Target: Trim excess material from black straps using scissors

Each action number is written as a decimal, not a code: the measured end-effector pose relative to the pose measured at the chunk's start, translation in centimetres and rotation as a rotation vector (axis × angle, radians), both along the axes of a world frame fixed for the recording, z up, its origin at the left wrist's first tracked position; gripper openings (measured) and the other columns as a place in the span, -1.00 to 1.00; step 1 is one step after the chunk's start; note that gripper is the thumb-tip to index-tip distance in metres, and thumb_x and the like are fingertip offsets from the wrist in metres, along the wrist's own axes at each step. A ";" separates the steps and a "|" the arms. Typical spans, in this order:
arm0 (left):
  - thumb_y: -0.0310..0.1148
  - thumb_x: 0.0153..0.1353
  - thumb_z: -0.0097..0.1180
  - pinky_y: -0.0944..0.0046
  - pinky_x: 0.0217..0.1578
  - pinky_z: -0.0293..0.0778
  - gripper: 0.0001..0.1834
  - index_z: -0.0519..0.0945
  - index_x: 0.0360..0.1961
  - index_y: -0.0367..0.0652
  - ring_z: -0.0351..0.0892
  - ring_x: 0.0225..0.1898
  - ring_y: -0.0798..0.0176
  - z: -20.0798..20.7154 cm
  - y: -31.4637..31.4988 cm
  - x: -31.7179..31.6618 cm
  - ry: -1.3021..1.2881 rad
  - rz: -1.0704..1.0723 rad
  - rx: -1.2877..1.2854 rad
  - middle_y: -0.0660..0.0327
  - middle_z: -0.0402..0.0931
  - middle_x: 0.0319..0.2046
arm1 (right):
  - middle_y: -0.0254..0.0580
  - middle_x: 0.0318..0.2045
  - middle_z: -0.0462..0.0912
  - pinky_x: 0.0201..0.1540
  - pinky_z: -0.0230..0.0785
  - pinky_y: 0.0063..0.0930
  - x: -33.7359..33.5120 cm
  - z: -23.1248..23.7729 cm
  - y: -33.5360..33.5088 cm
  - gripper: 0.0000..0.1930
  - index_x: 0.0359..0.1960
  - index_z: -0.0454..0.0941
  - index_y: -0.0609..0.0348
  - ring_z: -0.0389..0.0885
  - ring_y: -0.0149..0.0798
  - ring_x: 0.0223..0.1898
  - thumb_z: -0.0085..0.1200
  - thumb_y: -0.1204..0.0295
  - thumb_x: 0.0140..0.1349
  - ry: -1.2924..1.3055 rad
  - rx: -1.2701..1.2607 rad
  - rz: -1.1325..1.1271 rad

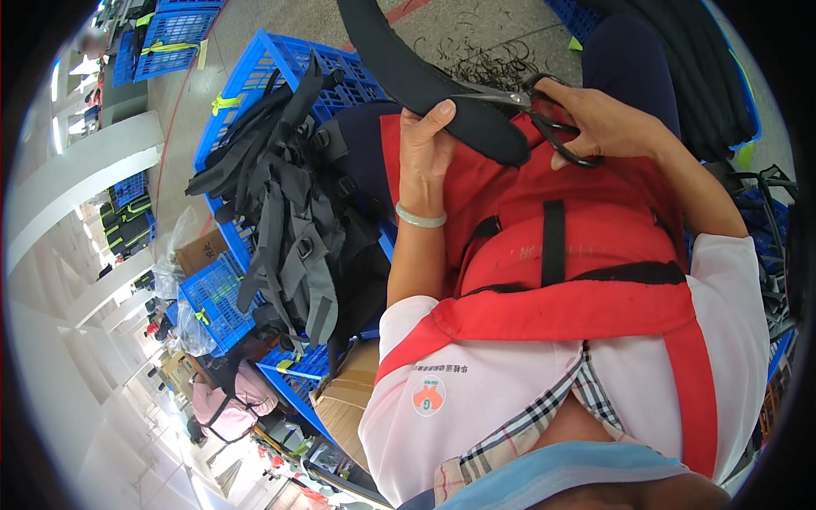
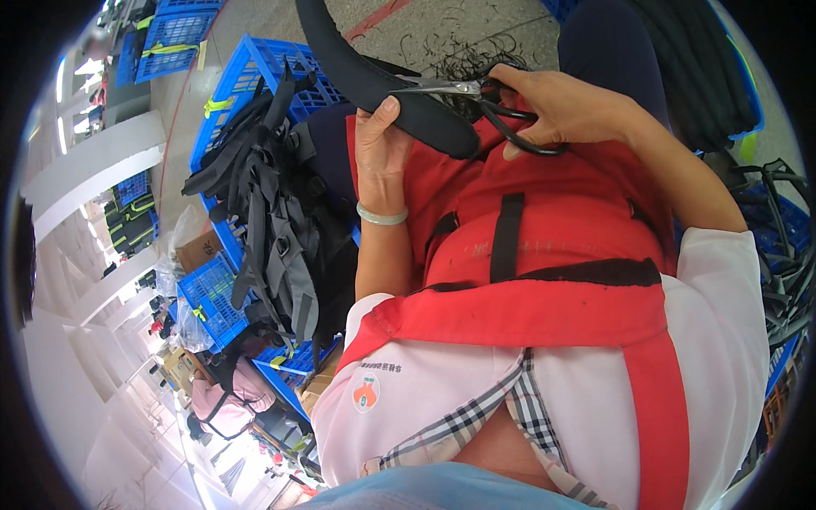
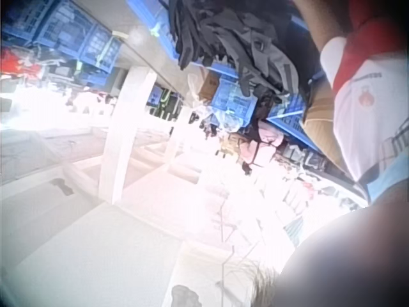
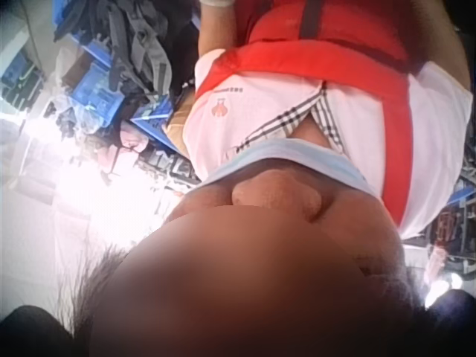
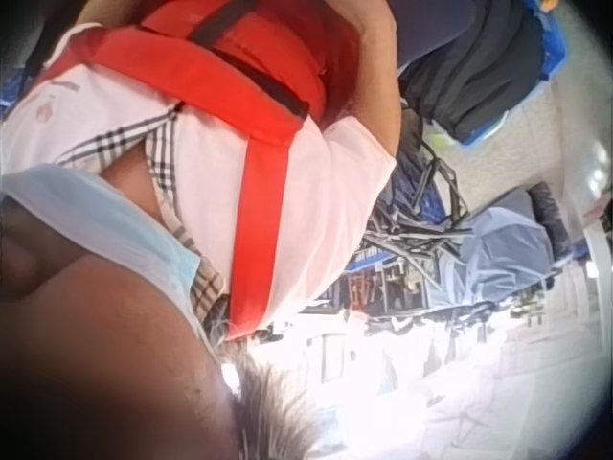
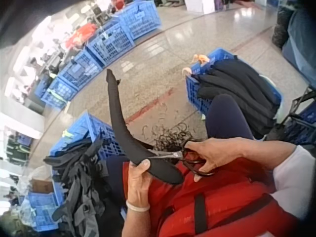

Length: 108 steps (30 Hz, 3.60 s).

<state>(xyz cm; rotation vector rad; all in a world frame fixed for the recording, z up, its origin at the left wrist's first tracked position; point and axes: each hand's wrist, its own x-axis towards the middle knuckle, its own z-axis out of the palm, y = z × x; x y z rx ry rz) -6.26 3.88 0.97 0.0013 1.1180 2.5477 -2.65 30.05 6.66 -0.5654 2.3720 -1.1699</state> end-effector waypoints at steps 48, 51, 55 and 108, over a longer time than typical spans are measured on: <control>-0.62 0.00 0.26 0.25 -0.10 0.49 -0.71 0.55 -0.22 -0.19 0.57 -0.24 0.26 0.8 0.6 0.4 -0.008 0.100 0.028 0.24 0.57 -0.30 | 0.15 -0.36 0.56 -0.25 0.36 -0.19 0.3 -2.4 -4.1 -0.54 0.01 0.27 0.25 0.56 0.15 -0.27 0.17 0.41 0.11 0.005 -0.008 -0.140; -0.63 0.01 0.25 0.25 -0.11 0.50 -0.73 0.56 -0.22 -0.19 0.58 -0.25 0.26 1.0 0.5 0.5 -0.013 0.085 0.024 0.23 0.57 -0.31 | 0.16 -0.28 0.54 -0.21 0.36 -0.17 0.3 -2.6 -3.3 -0.45 0.05 0.23 0.23 0.55 0.16 -0.21 0.22 0.39 0.06 0.088 -0.116 -0.102; -0.62 0.01 0.26 0.27 -0.13 0.51 -0.74 0.56 -0.23 -0.19 0.59 -0.26 0.26 1.0 0.7 0.6 0.003 0.060 0.031 0.24 0.58 -0.32 | 0.19 -0.19 0.52 -0.17 0.34 -0.14 0.5 -3.5 -3.1 -0.37 0.09 0.19 0.22 0.53 0.18 -0.17 0.25 0.39 0.02 0.164 -0.059 -0.104; -0.54 0.05 0.26 0.17 0.00 0.46 -0.69 0.55 -0.14 -0.18 0.55 -0.16 0.22 0.2 0.6 0.1 0.029 0.043 0.083 0.23 0.56 -0.23 | 0.16 -0.37 0.53 -0.25 0.34 -0.15 0.3 -5.7 -5.0 -0.56 -0.05 0.24 0.23 0.51 0.23 -0.30 0.17 0.48 0.07 0.077 -0.086 -0.179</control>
